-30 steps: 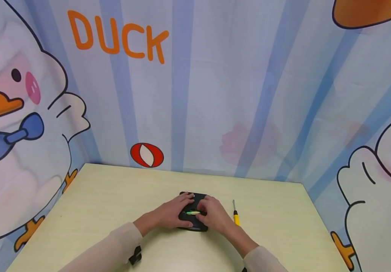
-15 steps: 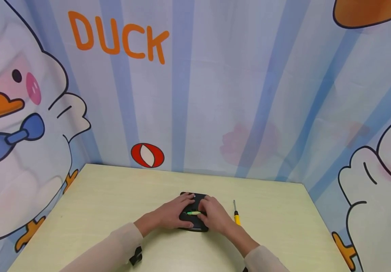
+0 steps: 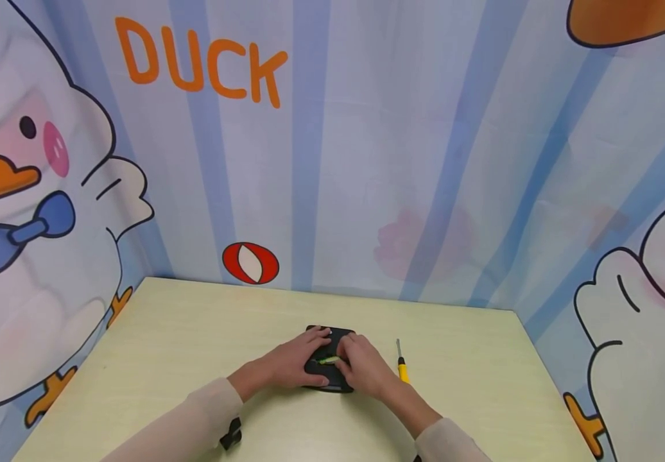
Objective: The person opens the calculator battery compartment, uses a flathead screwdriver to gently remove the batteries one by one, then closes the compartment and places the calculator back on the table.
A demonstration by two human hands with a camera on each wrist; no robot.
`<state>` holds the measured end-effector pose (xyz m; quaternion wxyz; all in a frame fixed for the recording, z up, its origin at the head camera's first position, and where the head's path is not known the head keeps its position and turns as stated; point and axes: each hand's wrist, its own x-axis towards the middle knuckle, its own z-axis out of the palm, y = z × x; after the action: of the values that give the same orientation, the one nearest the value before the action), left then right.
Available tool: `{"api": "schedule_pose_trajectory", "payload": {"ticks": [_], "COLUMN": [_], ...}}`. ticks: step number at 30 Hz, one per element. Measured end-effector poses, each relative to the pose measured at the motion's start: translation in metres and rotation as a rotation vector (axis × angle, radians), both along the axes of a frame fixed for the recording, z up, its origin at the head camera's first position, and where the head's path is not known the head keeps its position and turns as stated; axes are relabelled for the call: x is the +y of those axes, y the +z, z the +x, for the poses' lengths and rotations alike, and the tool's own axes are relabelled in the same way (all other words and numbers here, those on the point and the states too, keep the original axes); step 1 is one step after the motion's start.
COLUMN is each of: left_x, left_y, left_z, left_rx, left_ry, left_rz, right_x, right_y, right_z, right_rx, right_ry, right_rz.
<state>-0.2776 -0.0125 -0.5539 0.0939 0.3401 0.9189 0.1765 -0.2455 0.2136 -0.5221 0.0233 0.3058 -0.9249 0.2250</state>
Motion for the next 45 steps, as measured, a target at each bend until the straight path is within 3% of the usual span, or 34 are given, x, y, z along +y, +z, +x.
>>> {"api": "schedule_pose_trajectory", "payload": {"ticks": [6,27,45], "left_x": [0.0,0.001,0.0], "left_y": [0.0,0.002,0.001], "left_z": [0.0,0.002,0.002], "left_rx": [-0.001,-0.01,-0.016], "left_ry": [-0.005,-0.005,0.013], "left_rz": [0.015,0.025,0.034], "right_x": [-0.003,-0.011,-0.001], "right_y": [0.003,0.003,0.011], "right_z": [0.001,0.009,0.005], "right_rx": [-0.07,-0.143,-0.155], "right_ry": [-0.022,-0.185,-0.268], "right_rz": [-0.082,-0.386,-0.428]}}
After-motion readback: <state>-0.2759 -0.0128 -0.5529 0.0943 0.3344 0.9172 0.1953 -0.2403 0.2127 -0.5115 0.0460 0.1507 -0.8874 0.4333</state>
